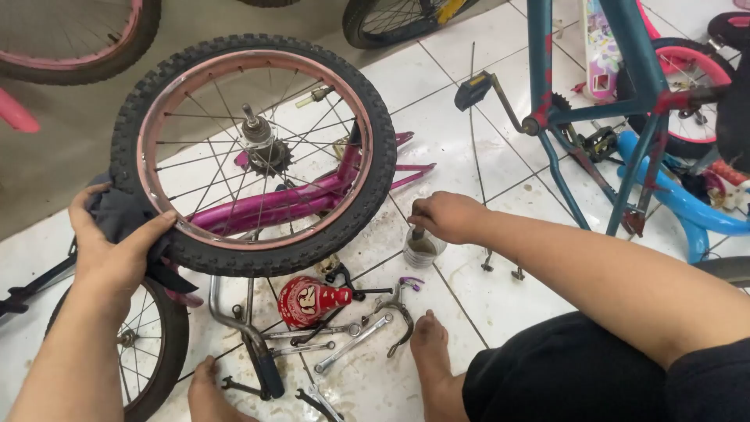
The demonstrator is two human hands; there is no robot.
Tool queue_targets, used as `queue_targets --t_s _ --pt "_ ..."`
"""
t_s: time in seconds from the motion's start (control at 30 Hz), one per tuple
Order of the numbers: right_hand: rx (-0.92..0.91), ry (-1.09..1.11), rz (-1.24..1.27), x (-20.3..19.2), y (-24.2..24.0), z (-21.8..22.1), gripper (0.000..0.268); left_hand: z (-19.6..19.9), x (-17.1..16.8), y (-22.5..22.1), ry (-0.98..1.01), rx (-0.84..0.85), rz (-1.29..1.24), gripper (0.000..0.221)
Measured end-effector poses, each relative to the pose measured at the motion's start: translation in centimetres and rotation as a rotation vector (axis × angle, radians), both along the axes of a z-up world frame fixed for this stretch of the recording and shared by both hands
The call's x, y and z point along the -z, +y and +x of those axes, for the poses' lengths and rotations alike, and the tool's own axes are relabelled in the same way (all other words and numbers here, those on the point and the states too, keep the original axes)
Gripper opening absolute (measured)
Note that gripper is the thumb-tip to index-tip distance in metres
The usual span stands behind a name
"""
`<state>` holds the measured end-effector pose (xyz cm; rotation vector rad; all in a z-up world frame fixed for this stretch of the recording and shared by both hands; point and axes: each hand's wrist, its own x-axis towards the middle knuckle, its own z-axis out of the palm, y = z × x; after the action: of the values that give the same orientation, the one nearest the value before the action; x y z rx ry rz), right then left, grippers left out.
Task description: Detailed cleaning of a bicycle wheel's hub and gears using a brush and cleaning solution.
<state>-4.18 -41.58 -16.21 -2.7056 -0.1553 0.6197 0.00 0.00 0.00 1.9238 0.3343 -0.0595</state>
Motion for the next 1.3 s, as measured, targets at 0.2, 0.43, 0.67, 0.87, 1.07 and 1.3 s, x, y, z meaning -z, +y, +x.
queue_targets --t_s 0.2,0.43,0.67,0.87,1.07,1.3 --pt "-0.002 0.087 -0.020 -2.3 0.9 -1.7 0.036 0.1 0.4 0.6 -0.021 -0.005 0.018 0.070" --pt "0.314 0.066 0.114 -2.1 0.8 -2.4 0.039 -0.1 -0.2 0.2 -0.013 -0.016 -0.029 0.066" --pt "0.308 0.084 0.038 -1.3 0.9 -2.1 0.040 -0.2 -0.5 0.1 0.012 -0.046 0.061 0.068" --pt "0.282 0.082 -0.016 -3.0 1.4 -2.9 0.040 -0.2 -1.2 -0.3 0.005 -0.039 0.027 0.067" --pt "0.415 0.071 0.131 -4.1 1.5 -3.5 0.039 -0.1 -1.4 -0.1 0.025 -0.018 0.040 0.069" --pt "0.459 0.126 0.087 -3.9 1.7 -4.0 0.041 -0.1 -1.1 0.2 0.040 -0.031 0.097 0.074"
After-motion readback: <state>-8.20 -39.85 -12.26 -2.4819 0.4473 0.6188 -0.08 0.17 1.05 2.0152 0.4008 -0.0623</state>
